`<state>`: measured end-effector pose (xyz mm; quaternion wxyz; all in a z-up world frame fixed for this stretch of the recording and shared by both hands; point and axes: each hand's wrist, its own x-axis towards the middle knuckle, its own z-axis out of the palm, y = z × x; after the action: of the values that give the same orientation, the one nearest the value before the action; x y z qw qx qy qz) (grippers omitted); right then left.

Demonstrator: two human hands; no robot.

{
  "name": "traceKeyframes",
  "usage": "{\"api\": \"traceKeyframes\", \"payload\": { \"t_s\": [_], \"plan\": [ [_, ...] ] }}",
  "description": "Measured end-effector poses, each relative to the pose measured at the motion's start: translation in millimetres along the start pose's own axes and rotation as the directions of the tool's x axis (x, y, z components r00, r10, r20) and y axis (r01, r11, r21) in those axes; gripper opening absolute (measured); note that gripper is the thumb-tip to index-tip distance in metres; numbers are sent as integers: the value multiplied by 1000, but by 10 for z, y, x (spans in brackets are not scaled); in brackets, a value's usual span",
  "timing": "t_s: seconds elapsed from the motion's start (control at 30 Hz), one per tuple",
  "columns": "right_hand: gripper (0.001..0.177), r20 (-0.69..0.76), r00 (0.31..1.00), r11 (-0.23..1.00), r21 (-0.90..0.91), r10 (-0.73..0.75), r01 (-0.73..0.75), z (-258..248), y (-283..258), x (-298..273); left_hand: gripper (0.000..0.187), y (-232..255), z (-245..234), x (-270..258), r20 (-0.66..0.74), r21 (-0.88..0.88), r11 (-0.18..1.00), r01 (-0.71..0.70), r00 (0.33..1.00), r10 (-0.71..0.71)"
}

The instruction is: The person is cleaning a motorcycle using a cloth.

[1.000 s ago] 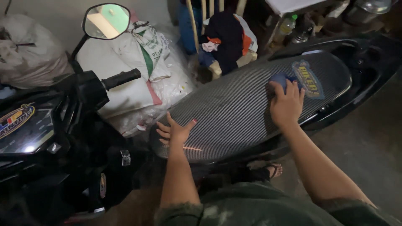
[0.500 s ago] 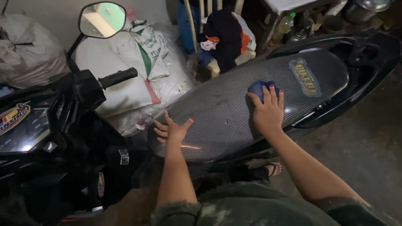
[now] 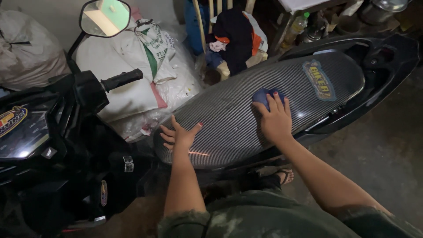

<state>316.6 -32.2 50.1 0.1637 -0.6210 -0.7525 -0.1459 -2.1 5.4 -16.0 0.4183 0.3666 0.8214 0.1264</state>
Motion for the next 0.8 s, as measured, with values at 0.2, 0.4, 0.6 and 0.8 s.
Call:
{"api": "traceKeyframes", "payload": {
  "t_s": [0.2,0.4,0.6,0.8],
  "plan": [
    [47,60,998,994,109,-23,17,-84,-98,9,139,4,-31,-56,-10,2,1000,-11,1000,11],
    [52,56,998,990,141,-21,13,-126,-172,19,140,-33,9,0,-24,21,999,-25,999,25],
    [60,83,996,990,139,12,-23,-118,-266,10,139,-49,39,14,-40,18,999,-33,999,33],
    [63,134,988,985,147,76,-95,-90,-309,66,139,-62,90,53,-103,32,998,-54,993,57]
  ]
}}
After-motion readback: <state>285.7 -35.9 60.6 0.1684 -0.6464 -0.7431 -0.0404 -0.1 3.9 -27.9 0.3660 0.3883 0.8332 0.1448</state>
